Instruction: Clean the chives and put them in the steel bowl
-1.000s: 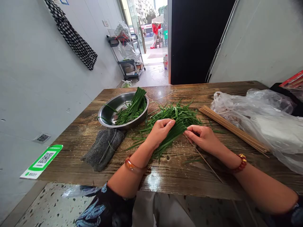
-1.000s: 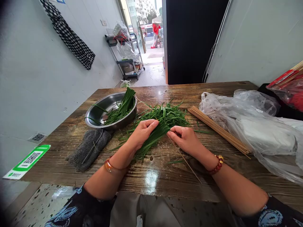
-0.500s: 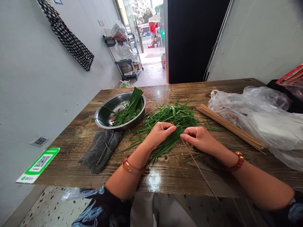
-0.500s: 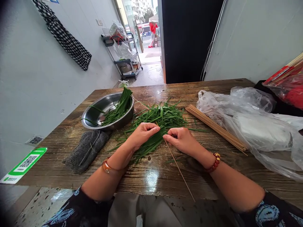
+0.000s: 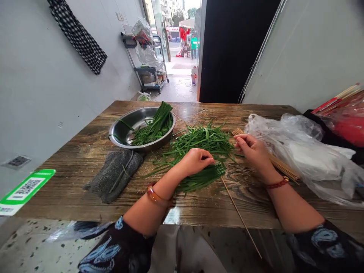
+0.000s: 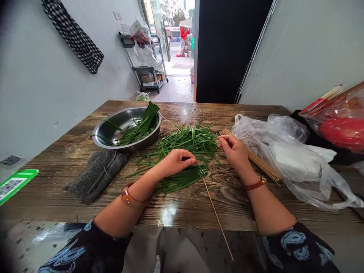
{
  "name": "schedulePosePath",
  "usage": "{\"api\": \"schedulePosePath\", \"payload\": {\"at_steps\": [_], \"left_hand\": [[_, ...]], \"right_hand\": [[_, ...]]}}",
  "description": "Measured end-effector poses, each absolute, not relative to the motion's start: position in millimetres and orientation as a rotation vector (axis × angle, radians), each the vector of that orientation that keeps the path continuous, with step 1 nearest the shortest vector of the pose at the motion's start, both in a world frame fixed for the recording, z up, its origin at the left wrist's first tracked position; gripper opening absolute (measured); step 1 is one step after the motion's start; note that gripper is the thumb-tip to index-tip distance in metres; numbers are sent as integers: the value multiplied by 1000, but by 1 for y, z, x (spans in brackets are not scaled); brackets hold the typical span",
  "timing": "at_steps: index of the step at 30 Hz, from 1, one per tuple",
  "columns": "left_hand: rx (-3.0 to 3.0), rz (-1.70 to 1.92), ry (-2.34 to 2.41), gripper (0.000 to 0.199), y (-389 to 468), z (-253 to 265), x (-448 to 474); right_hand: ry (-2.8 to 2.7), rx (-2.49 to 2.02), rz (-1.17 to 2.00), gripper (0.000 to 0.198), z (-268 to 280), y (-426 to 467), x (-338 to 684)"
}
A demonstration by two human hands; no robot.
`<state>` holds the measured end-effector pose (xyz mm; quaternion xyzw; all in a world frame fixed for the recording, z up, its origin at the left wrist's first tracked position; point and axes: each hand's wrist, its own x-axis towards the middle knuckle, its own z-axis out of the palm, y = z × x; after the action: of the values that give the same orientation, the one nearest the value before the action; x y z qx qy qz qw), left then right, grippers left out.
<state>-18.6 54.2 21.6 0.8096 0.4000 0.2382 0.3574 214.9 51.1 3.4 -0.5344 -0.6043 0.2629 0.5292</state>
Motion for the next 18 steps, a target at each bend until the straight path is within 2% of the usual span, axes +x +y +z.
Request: {"api": "schedulePosePath", "payload": {"at_steps": [4, 8, 11, 15, 18], "left_hand": [[1963, 858, 1075, 20, 60, 26, -21], [1628, 1138, 1072, 16, 65, 32, -26], [1415, 1271, 1030, 16, 67, 34, -30], [1256, 1330, 990, 14, 69, 33, -33], [1213, 1350, 975, 14, 70, 32, -34]], "right_hand": [[-1606, -1344, 547, 32, 5, 51, 218], [-1862, -1390, 396, 30, 34, 56, 210], [-1834, -1341, 261, 28, 46, 70, 197], [-1658, -1329, 210, 31, 25, 87, 186], [-1777, -1318, 150, 30, 2, 94, 192]]}}
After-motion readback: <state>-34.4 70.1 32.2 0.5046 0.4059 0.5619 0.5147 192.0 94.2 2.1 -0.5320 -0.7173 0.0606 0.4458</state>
